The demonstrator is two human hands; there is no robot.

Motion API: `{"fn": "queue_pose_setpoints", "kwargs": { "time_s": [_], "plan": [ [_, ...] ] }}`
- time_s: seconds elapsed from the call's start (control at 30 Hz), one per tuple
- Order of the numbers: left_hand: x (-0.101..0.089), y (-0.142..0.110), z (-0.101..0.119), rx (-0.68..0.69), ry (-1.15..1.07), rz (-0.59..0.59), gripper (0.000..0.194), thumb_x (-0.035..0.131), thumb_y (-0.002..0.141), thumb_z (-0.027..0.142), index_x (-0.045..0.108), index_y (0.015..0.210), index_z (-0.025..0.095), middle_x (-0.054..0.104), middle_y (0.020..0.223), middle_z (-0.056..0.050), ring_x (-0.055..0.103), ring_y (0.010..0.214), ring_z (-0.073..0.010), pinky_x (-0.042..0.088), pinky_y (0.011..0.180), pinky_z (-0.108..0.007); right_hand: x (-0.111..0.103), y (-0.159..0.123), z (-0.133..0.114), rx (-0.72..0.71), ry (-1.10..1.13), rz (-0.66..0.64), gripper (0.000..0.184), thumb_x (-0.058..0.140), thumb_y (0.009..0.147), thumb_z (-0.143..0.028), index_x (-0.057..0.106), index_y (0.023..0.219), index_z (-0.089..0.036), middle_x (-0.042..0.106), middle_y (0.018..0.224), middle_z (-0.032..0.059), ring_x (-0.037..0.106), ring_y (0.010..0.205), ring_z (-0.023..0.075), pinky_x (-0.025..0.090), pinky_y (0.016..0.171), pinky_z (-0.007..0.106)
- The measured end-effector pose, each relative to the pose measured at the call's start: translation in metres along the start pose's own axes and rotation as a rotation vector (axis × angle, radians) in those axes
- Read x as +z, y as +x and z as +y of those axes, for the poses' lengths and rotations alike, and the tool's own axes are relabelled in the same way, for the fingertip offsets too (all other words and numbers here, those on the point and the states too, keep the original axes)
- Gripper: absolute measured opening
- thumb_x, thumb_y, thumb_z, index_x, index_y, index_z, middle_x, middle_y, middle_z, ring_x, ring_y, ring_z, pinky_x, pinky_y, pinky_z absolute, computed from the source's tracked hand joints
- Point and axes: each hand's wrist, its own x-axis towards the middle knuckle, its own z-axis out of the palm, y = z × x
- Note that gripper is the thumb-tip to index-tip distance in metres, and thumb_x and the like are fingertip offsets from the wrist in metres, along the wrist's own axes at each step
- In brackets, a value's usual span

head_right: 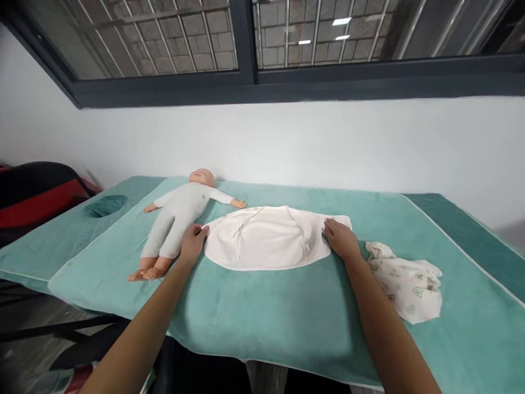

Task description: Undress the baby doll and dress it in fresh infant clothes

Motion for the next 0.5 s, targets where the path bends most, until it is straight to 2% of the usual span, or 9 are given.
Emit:
{"fn": "queue_pose_setpoints", "kwargs": {
  "time_s": [0.1,0.23,0.4,0.5],
  "plan": [
    [0.008,0.017,-0.002,-0.038,-0.020,0.112,0.023,0.051,0.088,0.041,0.055,0.095,0.019,0.061,0.084,-0.001,0.058,0.079,-0.0163,0.045,0.074,-0.028,0.000,-0.002,-0.004,0.014,-0.071,-0.004,0.043,0.038,0.099,-0.033,0.061,0.131,-0.017,0.055,0.143,0.0123,0.047,0.136,0.0260,0.038,0.113,0.042],
    [0.016,0.033,-0.001,-0.071,0.017,0.212,0.021,0.049,0.092,0.038,0.053,0.103,0.020,0.063,0.093,-0.004,0.059,0.086,-0.0190,0.045,0.077,-0.031,0.003,-0.003,-0.003,0.106,-0.174,0.017,0.044,0.037,0.099,-0.034,0.057,0.134,-0.018,0.051,0.145,0.0148,0.046,0.137,0.0295,0.039,0.109,0.050],
    [0.022,0.040,0.003,-0.048,0.098,0.263,0.022,0.051,0.091,0.028,0.051,0.113,0.021,0.064,0.101,-0.008,0.060,0.091,-0.0220,0.044,0.080,-0.033,0.007,-0.004,0.002,0.097,-0.177,0.047,0.045,0.036,0.099,-0.038,0.058,0.132,-0.017,0.052,0.145,0.0148,0.046,0.136,0.0287,0.038,0.108,0.048],
    [0.023,0.040,0.002,-0.003,0.127,0.275,0.026,0.050,0.085,0.012,0.054,0.109,0.020,0.064,0.105,-0.007,0.059,0.100,-0.0230,0.043,0.085,-0.034,0.004,-0.003,0.002,0.059,-0.098,0.135,0.041,0.040,0.096,-0.037,0.064,0.124,-0.017,0.059,0.137,0.0140,0.053,0.129,0.0276,0.041,0.106,0.045]
  ]
}}
